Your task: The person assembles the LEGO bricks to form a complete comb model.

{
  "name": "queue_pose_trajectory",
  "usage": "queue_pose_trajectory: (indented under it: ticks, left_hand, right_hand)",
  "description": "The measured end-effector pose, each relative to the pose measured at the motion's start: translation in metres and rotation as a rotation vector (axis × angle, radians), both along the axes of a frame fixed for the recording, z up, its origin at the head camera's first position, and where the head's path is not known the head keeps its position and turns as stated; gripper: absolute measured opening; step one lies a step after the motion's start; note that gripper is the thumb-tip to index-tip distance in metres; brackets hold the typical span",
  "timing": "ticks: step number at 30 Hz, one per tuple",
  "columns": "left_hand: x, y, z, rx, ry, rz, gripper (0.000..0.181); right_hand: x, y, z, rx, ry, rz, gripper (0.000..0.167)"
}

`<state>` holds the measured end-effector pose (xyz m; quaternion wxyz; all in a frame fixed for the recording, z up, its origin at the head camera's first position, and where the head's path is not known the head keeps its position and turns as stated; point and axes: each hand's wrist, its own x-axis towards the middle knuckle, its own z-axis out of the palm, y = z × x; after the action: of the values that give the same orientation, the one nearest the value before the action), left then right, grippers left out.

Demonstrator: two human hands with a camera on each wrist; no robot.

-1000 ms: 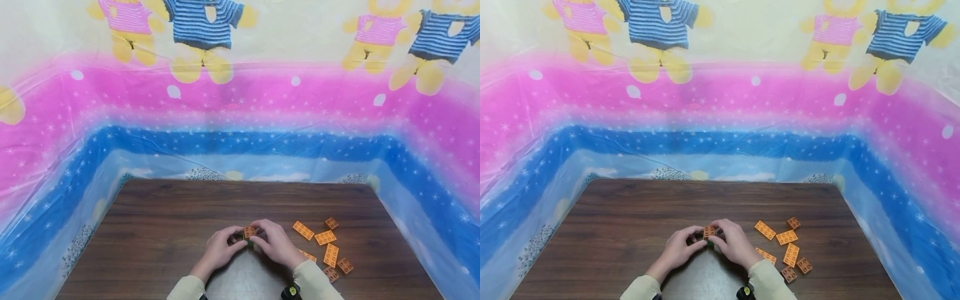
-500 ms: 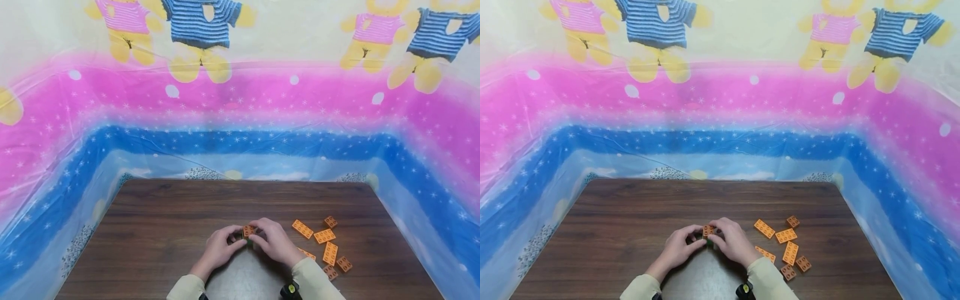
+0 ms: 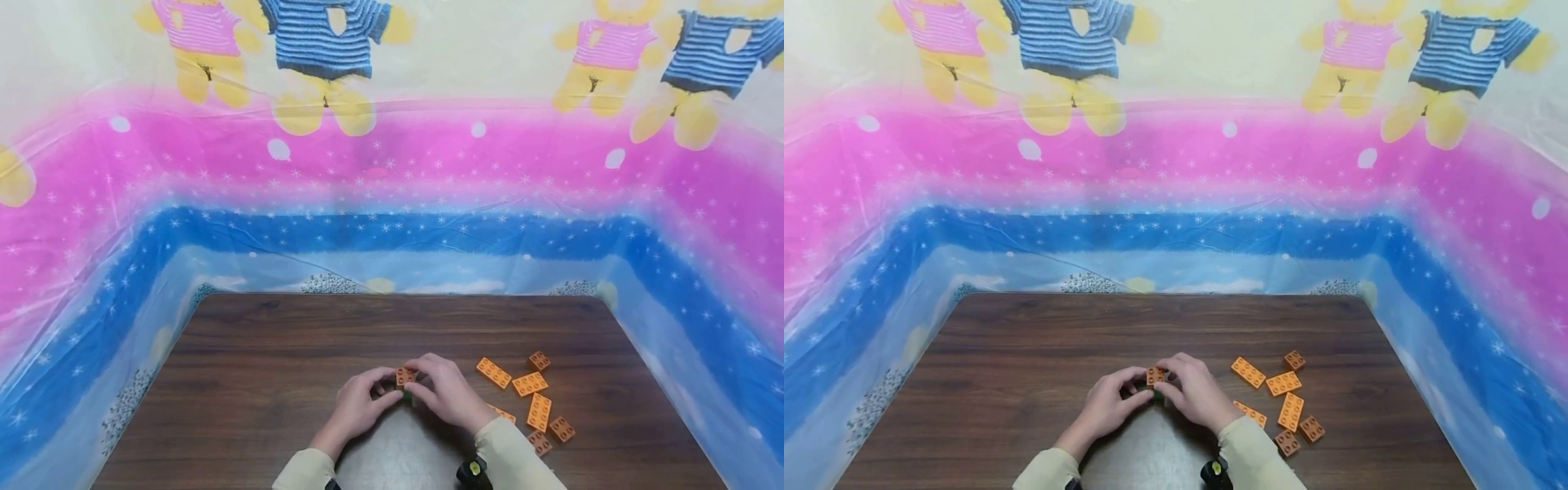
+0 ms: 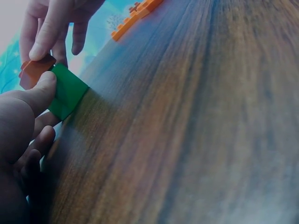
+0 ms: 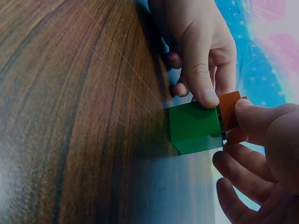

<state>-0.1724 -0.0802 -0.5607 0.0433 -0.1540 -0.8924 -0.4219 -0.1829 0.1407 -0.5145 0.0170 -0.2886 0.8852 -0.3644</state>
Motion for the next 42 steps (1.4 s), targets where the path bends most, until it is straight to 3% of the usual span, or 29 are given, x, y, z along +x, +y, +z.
queue_pose_trajectory:
  ticks: [28,42]
  left_hand:
    - [0.0007,0.0003,0.0004,0.010,0.002,-0.001,0.032]
    - [-0.0020,-0.0018,-0.0003,0.024,-0.015,-0.036,0.034]
  right_hand:
    - [0.0007,-0.0012,-0.0006,-0.001,0.002,-0.008,0.031]
    - [0.0004,-0.0012,-0.0024,-0.025,-0.018,-0.032,0.029]
